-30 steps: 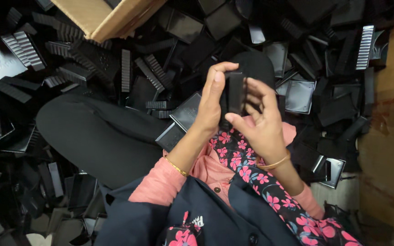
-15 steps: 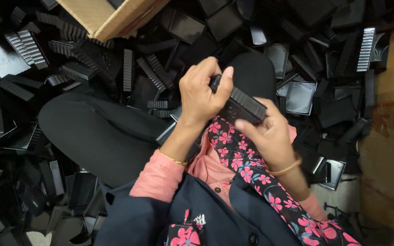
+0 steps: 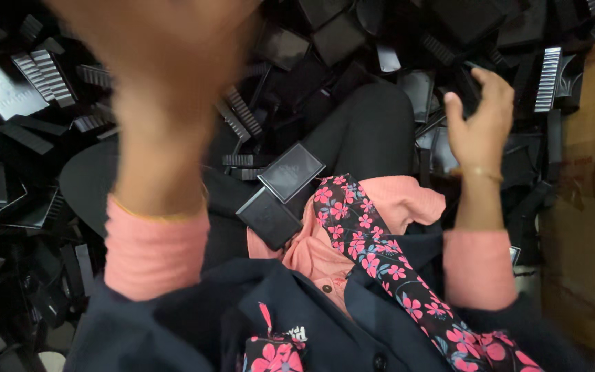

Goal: The person sits on the floor and repeatedly picks up black plastic case halves, snaps them together, and places the assembled units into a cardboard box. The process continues with many identical cases.

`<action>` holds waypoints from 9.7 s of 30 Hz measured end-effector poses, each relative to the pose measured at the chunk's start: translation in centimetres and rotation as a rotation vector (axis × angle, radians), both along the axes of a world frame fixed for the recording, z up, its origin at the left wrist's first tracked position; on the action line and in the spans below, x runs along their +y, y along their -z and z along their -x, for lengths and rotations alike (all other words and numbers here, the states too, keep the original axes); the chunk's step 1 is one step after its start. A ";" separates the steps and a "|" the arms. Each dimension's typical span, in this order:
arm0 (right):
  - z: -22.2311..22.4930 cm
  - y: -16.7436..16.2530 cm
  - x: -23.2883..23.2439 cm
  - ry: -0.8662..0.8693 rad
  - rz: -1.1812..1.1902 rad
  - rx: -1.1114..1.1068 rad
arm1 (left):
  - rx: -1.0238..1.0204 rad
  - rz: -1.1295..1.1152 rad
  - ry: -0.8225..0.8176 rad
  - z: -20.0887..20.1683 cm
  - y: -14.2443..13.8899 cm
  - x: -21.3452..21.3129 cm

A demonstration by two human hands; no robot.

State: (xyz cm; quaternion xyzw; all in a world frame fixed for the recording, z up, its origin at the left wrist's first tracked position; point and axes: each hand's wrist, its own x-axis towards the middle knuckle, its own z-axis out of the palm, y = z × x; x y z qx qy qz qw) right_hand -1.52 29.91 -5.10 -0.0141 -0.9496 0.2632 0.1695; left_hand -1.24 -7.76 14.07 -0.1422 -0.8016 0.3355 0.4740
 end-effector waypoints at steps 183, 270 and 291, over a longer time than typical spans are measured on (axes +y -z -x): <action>-9.8 -2.9 -6.7 -0.276 0.044 0.015 | -1.185 -0.752 -0.083 -2.0 23.3 0.2; -9.4 -3.2 -15.2 -0.323 1.098 -0.150 | -1.104 -2.079 0.943 -2.0 18.0 9.5; -9.6 -4.5 -13.9 -0.320 1.023 -0.031 | -0.557 -1.250 0.928 1.2 9.5 8.0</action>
